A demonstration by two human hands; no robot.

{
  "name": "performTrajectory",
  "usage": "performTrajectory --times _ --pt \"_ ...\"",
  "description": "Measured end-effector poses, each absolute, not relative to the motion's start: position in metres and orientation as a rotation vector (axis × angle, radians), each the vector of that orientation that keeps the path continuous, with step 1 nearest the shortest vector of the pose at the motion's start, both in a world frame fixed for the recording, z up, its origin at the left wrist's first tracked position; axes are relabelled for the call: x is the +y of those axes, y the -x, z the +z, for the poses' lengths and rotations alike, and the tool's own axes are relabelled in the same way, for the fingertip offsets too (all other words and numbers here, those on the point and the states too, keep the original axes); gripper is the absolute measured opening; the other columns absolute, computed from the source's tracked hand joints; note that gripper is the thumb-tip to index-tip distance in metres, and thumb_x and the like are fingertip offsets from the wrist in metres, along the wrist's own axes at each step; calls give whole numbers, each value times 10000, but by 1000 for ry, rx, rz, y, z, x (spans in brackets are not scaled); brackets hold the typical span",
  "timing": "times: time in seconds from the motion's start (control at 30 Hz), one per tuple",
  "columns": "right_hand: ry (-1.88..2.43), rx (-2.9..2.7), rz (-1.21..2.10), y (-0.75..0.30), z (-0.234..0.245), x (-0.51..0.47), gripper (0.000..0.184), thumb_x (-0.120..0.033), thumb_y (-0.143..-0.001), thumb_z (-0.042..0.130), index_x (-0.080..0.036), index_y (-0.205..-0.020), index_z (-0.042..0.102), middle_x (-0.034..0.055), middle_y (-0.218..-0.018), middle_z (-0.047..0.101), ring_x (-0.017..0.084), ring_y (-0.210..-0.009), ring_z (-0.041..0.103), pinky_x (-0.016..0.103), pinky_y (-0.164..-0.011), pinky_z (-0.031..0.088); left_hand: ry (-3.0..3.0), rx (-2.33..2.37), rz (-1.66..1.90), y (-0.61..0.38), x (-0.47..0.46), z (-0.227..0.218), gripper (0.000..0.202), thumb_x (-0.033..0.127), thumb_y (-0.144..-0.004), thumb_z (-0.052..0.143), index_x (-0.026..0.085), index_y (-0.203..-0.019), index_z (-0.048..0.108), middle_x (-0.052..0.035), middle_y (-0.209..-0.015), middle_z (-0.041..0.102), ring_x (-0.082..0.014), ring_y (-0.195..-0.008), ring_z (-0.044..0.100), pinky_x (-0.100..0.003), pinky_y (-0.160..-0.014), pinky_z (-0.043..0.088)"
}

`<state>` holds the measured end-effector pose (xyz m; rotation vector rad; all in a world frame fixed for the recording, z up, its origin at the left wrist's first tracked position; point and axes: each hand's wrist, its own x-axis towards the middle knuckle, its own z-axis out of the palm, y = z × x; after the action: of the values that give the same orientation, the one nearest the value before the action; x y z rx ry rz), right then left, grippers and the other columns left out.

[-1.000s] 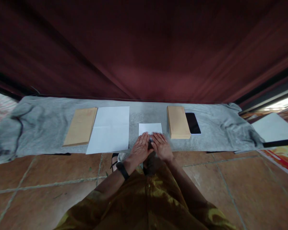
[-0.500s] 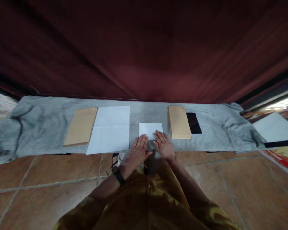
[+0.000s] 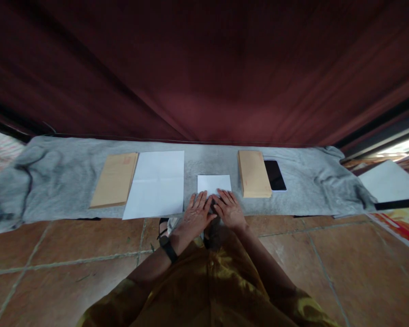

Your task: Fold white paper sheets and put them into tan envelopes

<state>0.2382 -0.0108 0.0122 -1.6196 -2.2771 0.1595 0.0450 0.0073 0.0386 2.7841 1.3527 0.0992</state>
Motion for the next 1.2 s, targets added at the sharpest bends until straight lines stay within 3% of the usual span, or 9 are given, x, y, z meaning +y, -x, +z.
performTrajectory --times 0.27,0.67,1.2 --pt "1626 -2248 203 -267 13 -20 438 -322 -1067 412 -211 -1471 541 95 -1562 491 251 -1456 432 498 -1222 341 -2750 1323 174 -23 12 37 582 438 -998 517 151 -1502 465 -141 -1602 432 -313 -1506 362 -563 -1254 264" --pt "1652 -2213 152 -251 16 -9 443 -334 -1071 394 -154 -1437 566 133 -1524 527 266 -1437 454 496 -1214 355 -2803 1286 204 -35 17 29 613 433 -1023 458 16 -1472 457 -240 -1573 433 -312 -1510 351 -513 -1245 302" --pt "1689 -2157 154 -249 11 30 430 -334 -1064 406 -183 -1437 560 130 -1501 553 262 -1425 470 506 -1180 369 -2719 1435 185 -60 62 32 608 432 -1020 417 -3 -1438 499 -274 -1545 455 -335 -1487 390 -520 -1237 275"
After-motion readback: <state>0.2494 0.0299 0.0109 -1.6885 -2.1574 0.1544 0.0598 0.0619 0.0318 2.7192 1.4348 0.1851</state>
